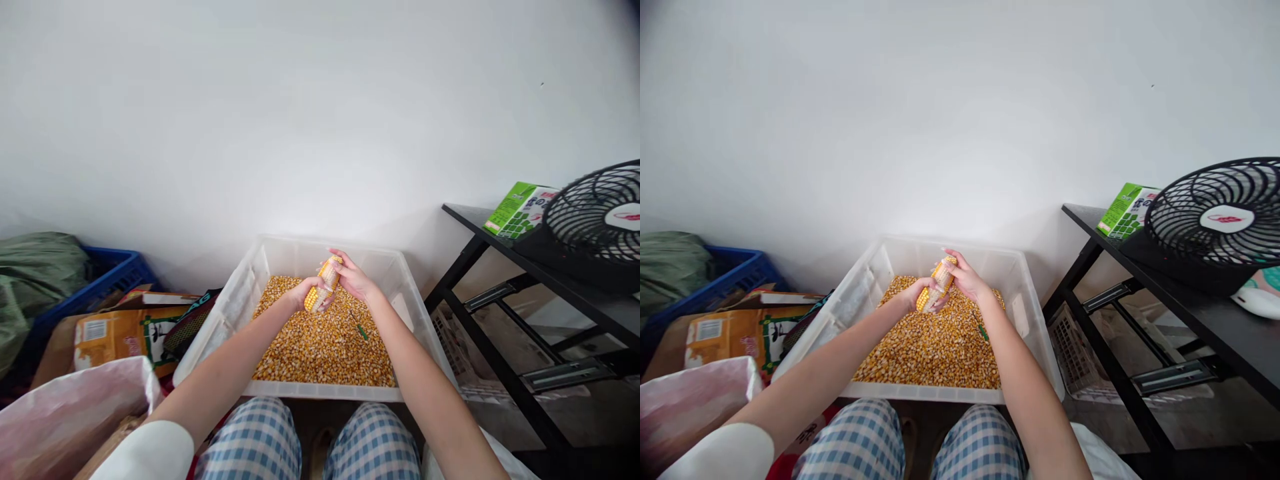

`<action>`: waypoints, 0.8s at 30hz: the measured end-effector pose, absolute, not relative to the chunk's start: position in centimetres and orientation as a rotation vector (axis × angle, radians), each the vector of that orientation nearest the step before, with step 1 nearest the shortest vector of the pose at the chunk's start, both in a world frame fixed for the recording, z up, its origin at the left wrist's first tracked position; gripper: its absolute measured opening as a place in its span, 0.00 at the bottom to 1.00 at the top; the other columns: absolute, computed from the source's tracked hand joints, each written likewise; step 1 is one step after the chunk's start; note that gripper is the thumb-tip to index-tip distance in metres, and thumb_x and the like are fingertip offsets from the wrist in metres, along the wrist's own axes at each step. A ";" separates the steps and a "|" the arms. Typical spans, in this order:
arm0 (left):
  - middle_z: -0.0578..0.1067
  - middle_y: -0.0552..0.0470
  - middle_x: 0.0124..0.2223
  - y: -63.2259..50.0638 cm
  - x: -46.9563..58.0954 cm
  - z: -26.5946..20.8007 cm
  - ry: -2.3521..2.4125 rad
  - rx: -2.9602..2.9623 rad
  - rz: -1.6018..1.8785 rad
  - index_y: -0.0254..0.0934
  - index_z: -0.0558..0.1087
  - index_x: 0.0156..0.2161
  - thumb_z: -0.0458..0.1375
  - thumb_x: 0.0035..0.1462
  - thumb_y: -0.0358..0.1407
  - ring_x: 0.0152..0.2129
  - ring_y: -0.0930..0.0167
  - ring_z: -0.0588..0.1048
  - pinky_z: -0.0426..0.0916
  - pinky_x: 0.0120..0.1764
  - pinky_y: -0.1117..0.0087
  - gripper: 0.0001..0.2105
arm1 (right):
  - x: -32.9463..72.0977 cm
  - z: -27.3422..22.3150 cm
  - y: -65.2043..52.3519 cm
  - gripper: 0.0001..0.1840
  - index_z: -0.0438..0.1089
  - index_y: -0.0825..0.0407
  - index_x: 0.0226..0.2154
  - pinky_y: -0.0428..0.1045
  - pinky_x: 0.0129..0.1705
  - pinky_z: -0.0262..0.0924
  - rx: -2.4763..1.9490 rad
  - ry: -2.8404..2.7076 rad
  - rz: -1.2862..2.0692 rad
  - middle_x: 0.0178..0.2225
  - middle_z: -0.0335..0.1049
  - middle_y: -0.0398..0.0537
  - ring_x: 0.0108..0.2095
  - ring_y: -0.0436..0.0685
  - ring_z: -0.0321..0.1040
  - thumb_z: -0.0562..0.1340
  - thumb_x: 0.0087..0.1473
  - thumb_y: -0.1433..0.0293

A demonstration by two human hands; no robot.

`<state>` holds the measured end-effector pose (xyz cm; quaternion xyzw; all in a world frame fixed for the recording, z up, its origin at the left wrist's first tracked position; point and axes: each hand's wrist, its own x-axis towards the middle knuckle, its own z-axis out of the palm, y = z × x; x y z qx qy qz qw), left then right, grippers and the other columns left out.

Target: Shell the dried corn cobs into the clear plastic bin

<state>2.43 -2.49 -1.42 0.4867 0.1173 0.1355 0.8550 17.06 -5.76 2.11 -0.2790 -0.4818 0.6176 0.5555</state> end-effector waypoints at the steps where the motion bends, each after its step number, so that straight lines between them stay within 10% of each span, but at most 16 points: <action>1: 0.65 0.52 0.18 -2.6 2.4 -1.3 0.253 1.026 0.287 0.31 0.62 0.34 0.46 0.40 0.36 0.12 0.72 0.62 0.59 0.19 0.69 0.14 | 17.1 2.2 -5.8 0.24 0.60 0.44 0.46 0.48 0.43 0.59 -0.671 -1.132 1.462 0.34 0.69 0.40 0.36 0.50 0.66 0.62 0.45 0.69; 16: 0.65 0.52 0.20 -3.4 3.5 -0.2 0.374 1.191 0.347 0.32 0.63 0.32 0.49 0.40 0.38 0.14 0.73 0.64 0.59 0.20 0.71 0.13 | 18.5 4.0 -6.4 0.23 0.61 0.48 0.45 0.51 0.43 0.60 -0.655 -1.169 1.552 0.38 0.69 0.45 0.41 0.54 0.66 0.62 0.44 0.70; 24: 0.66 0.56 0.25 -3.4 5.2 -0.7 0.733 1.572 0.822 0.33 0.63 0.32 0.56 0.37 0.29 0.20 0.76 0.64 0.60 0.25 0.75 0.12 | 16.9 1.2 -4.4 0.16 0.59 0.47 0.34 0.46 0.30 0.62 -0.893 -1.094 1.211 0.27 0.68 0.38 0.27 0.50 0.68 0.63 0.42 0.64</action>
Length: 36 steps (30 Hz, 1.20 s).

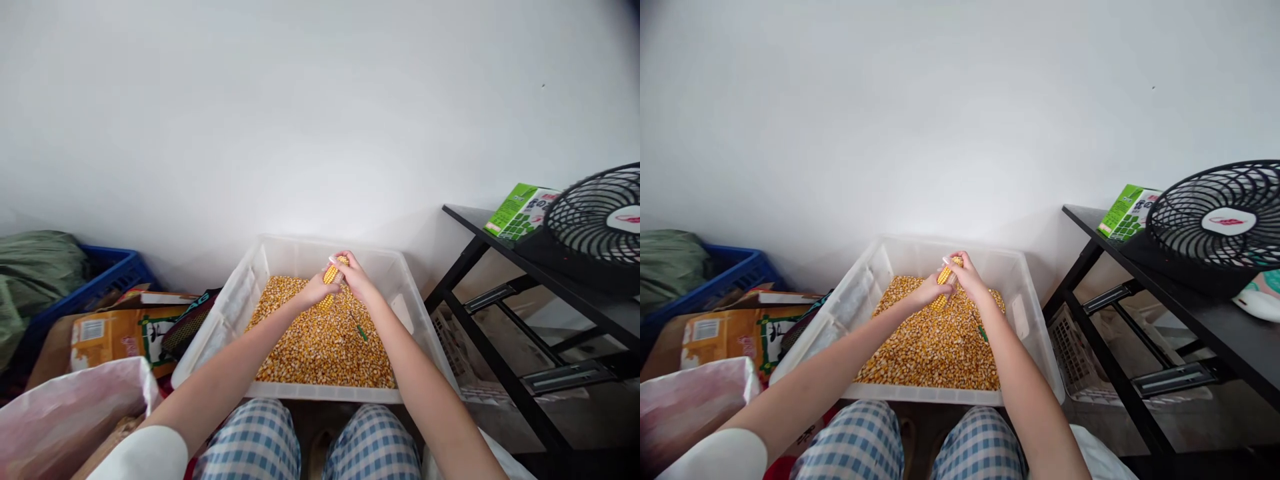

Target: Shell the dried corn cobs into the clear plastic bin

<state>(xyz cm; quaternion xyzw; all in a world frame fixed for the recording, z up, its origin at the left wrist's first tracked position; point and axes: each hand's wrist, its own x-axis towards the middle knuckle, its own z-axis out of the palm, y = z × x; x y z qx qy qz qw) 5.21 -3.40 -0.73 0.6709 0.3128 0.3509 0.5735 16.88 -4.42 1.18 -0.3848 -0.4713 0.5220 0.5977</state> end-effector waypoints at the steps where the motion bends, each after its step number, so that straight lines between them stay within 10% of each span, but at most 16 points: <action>1: 0.66 0.56 0.24 -3.5 5.1 -0.7 0.700 1.545 0.801 0.34 0.63 0.32 0.56 0.37 0.30 0.20 0.76 0.65 0.61 0.25 0.75 0.12 | 17.0 1.2 -4.4 0.16 0.58 0.47 0.34 0.47 0.29 0.63 -0.873 -1.104 1.246 0.27 0.67 0.38 0.26 0.50 0.68 0.63 0.42 0.64; 14: 0.70 0.49 0.30 -3.7 5.2 -0.6 0.934 1.772 0.774 0.33 0.65 0.34 0.57 0.41 0.36 0.25 0.70 0.68 0.62 0.29 0.71 0.13 | 18.8 2.5 -5.1 0.16 0.65 0.51 0.37 0.52 0.43 0.60 -0.639 -0.940 1.496 0.37 0.69 0.46 0.41 0.56 0.67 0.61 0.43 0.64; 20: 0.70 0.45 0.34 -4.3 5.2 -0.8 1.472 2.251 0.671 0.37 0.62 0.41 0.56 0.45 0.39 0.34 0.61 0.70 0.60 0.38 0.65 0.16 | 18.0 1.1 -3.7 0.23 0.61 0.51 0.20 0.55 0.34 0.63 -0.808 -0.440 1.282 0.21 0.68 0.48 0.30 0.58 0.69 0.49 0.46 0.49; 36: 0.68 0.40 0.35 -4.9 6.6 -1.3 1.365 2.510 0.666 0.35 0.59 0.38 0.56 0.43 0.32 0.35 0.58 0.69 0.60 0.37 0.61 0.15 | 18.0 1.0 -4.1 0.20 0.47 0.49 0.14 0.53 0.27 0.62 -0.955 -0.182 1.024 0.11 0.55 0.41 0.16 0.52 0.61 0.40 0.50 0.58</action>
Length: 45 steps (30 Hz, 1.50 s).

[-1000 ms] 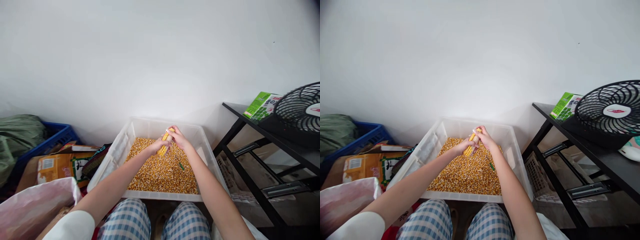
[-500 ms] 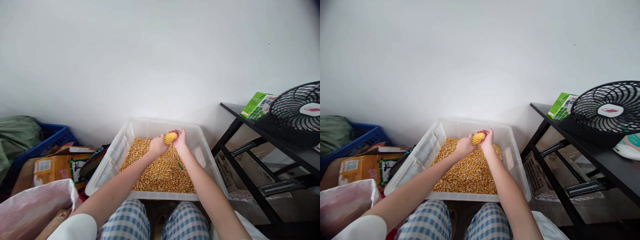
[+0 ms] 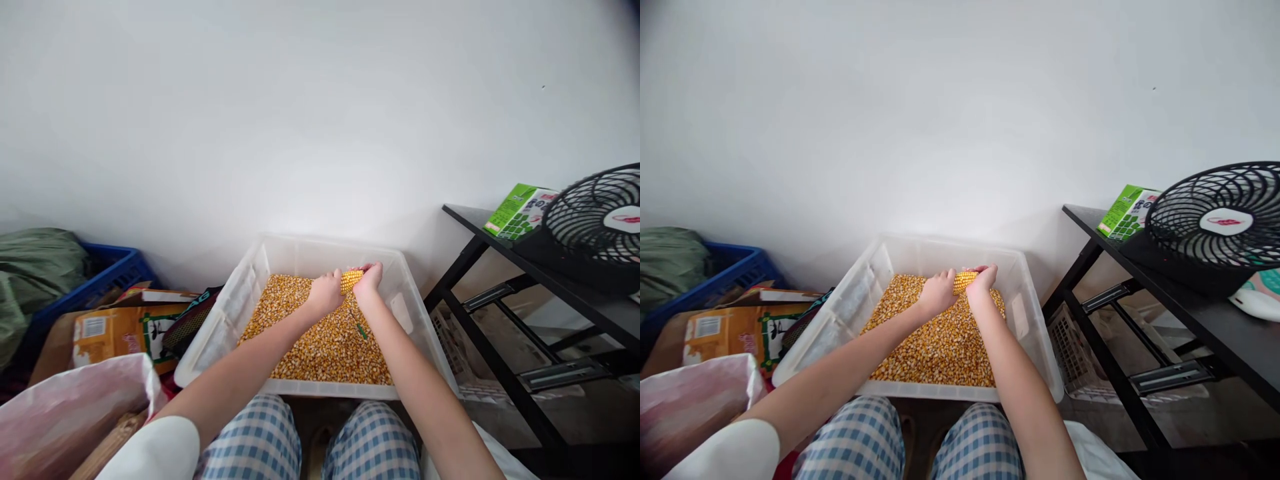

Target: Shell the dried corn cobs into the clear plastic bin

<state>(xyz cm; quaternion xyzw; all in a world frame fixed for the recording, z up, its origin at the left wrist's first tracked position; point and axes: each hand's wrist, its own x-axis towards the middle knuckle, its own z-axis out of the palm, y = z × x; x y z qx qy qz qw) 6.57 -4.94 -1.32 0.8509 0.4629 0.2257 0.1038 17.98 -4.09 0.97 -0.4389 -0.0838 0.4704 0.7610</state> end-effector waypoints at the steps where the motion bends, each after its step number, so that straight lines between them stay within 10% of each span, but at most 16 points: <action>1: 0.69 0.40 0.34 -5.1 6.8 -1.4 1.348 2.495 0.680 0.35 0.59 0.38 0.56 0.43 0.33 0.33 0.58 0.70 0.60 0.36 0.62 0.15 | 18.0 1.1 -4.1 0.20 0.46 0.48 0.14 0.53 0.26 0.62 -0.964 -0.232 0.974 0.11 0.53 0.40 0.15 0.52 0.60 0.41 0.50 0.56; 25: 0.73 0.50 0.31 -6.0 6.8 -1.1 1.132 2.079 0.656 0.33 0.69 0.37 0.58 0.39 0.40 0.24 0.70 0.70 0.61 0.25 0.74 0.18 | 18.4 -0.2 -3.8 0.24 0.48 0.51 0.11 0.43 0.19 0.50 -1.043 -0.758 0.504 0.12 0.46 0.37 0.14 0.46 0.52 0.47 0.52 0.57; 33: 0.69 0.55 0.27 -4.4 6.0 -1.8 0.868 1.774 0.620 0.32 0.68 0.33 0.57 0.39 0.35 0.22 0.76 0.65 0.59 0.24 0.76 0.13 | 20.7 0.6 -3.2 0.27 0.64 0.54 0.19 0.44 0.22 0.53 -1.134 -0.905 0.915 0.13 0.63 0.43 0.16 0.48 0.59 0.45 0.50 0.51; 45: 0.74 0.44 0.36 -4.8 6.6 -1.9 1.394 2.069 0.726 0.35 0.66 0.45 0.57 0.42 0.45 0.33 0.64 0.73 0.63 0.33 0.71 0.25 | 16.9 -0.3 -3.1 0.21 0.61 0.51 0.19 0.49 0.24 0.62 -0.947 -0.481 1.304 0.16 0.68 0.45 0.21 0.54 0.67 0.48 0.50 0.54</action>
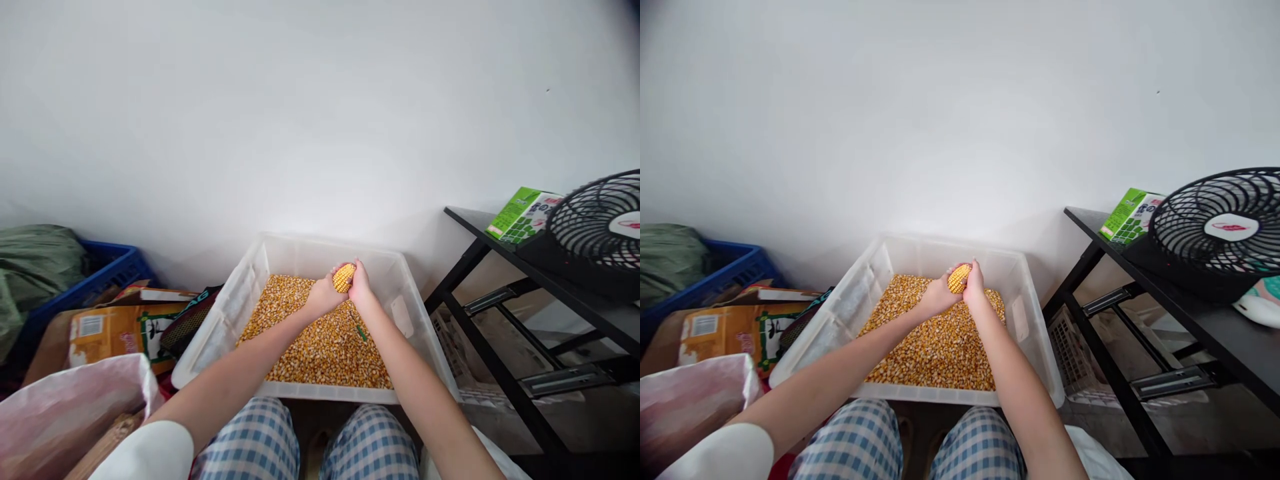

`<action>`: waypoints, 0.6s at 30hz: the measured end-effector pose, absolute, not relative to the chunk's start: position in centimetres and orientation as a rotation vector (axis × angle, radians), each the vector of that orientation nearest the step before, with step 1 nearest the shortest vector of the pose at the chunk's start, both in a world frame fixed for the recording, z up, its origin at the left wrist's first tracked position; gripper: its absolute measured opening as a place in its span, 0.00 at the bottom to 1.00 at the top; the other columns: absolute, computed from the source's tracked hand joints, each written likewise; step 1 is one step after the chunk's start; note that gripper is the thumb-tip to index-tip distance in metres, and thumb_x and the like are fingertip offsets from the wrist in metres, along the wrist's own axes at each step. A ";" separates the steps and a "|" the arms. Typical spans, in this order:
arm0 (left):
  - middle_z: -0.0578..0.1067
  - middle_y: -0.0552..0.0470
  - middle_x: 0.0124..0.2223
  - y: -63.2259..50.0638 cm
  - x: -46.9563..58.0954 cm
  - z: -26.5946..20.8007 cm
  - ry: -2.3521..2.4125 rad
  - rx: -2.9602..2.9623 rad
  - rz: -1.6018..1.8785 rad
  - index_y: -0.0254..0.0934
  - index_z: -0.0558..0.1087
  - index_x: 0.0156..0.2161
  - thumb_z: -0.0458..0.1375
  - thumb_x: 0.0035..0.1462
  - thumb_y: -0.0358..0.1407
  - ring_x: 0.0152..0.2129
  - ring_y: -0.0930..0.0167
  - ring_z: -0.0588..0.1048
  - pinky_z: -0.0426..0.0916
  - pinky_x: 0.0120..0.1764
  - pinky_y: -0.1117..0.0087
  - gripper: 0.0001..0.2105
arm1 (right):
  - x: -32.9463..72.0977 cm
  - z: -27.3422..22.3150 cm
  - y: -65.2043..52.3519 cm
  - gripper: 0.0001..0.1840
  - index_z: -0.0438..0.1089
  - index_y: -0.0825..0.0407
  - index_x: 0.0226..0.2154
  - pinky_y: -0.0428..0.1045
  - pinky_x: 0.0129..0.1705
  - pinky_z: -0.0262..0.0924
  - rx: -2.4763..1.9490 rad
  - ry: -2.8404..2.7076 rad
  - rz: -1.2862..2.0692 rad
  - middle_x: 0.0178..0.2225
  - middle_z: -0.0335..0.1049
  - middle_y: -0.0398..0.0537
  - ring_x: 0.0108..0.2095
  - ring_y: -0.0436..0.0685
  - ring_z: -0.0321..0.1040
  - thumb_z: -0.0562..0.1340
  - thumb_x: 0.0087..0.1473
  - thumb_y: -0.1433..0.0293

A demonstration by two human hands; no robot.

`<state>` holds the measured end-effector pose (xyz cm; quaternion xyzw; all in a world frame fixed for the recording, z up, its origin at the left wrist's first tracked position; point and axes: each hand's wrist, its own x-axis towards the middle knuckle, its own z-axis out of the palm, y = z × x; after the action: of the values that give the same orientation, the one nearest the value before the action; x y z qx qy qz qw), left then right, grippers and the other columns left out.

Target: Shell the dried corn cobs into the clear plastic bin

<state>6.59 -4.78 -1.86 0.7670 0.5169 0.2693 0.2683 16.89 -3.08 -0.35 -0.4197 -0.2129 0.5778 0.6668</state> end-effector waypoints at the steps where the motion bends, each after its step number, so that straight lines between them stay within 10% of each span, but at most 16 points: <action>1: 0.74 0.45 0.36 -4.6 6.6 -1.9 1.382 2.027 0.736 0.36 0.66 0.45 0.57 0.42 0.45 0.33 0.65 0.73 0.63 0.33 0.72 0.24 | 16.5 -0.4 -3.1 0.20 0.62 0.51 0.20 0.50 0.25 0.63 -0.948 -0.515 1.306 0.17 0.68 0.44 0.21 0.54 0.68 0.49 0.49 0.54; 11: 0.72 0.47 0.41 -2.9 4.8 0.2 0.630 1.510 0.740 0.32 0.64 0.48 0.61 0.39 0.36 0.36 0.69 0.71 0.64 0.40 0.71 0.27 | 16.5 0.1 -3.4 0.24 0.55 0.45 0.41 0.48 0.30 0.64 -0.838 -0.893 1.212 0.24 0.68 0.36 0.27 0.51 0.69 0.64 0.40 0.66; 18: 0.73 0.46 0.34 -3.3 4.2 0.9 0.666 1.211 0.576 0.33 0.65 0.48 0.49 0.51 0.51 0.25 0.73 0.70 0.65 0.27 0.73 0.26 | 18.2 2.4 -4.7 0.22 0.58 0.44 0.39 0.45 0.32 0.63 -0.640 -0.785 1.341 0.25 0.67 0.33 0.28 0.48 0.69 0.59 0.41 0.78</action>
<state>4.23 -3.30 0.88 0.5506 0.3029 0.2616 0.7326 18.16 -4.66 2.38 -0.2836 -0.3480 0.5943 0.6673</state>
